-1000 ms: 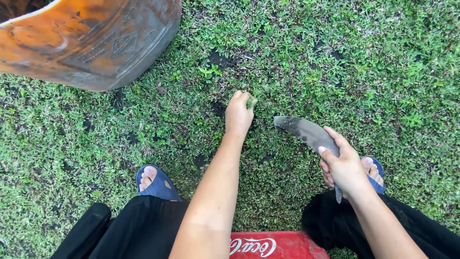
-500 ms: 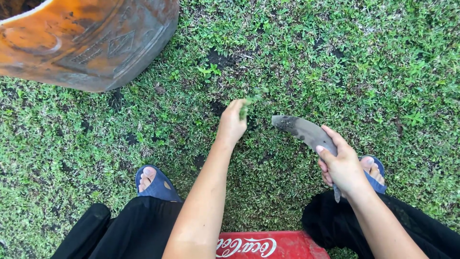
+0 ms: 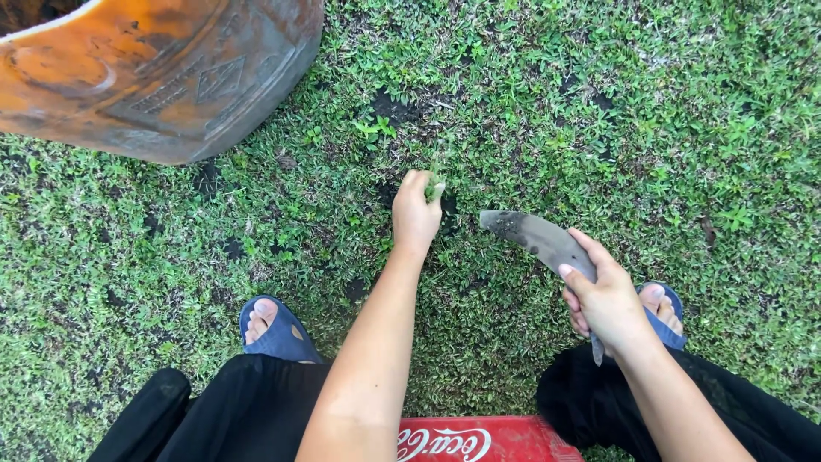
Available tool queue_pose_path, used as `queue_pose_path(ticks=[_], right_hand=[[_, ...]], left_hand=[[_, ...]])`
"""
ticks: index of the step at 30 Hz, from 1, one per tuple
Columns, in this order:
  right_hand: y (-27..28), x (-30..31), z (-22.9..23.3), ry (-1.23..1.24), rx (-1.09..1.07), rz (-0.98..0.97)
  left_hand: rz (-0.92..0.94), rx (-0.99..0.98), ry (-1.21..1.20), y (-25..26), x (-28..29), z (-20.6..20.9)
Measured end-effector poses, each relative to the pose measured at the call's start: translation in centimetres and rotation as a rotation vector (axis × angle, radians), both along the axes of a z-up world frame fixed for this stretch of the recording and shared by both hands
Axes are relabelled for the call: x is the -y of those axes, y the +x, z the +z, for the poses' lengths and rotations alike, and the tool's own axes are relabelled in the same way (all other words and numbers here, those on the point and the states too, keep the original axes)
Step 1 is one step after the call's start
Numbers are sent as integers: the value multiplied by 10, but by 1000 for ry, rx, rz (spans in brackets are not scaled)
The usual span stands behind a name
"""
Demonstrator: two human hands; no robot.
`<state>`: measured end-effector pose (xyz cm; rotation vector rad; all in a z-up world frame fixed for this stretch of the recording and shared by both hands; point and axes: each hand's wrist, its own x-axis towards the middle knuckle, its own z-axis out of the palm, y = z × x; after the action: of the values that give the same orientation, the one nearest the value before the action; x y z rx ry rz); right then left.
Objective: Pulling weeds from the ground by hand and using a small sickle-like tool, then placing them into an orange container.
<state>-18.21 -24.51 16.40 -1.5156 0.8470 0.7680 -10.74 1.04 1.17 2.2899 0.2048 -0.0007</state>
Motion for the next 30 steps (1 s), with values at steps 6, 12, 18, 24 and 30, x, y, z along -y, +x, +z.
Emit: queue_pose_path(ticks=[6, 12, 18, 24, 30], right_hand=[[6, 1, 0, 38, 37, 3], [23, -10, 7, 4, 50, 83], [44, -42, 18, -64, 94, 234], [54, -67, 16, -20, 121, 274], [52, -67, 3, 37, 109, 230]], left_hand=[[97, 26, -1, -3, 5, -29], [833, -352, -1088, 10, -23, -13], [290, -187, -762, 0, -70, -27], [-14, -190, 221, 4, -55, 18], [-166, -182, 453, 7, -37, 15]])
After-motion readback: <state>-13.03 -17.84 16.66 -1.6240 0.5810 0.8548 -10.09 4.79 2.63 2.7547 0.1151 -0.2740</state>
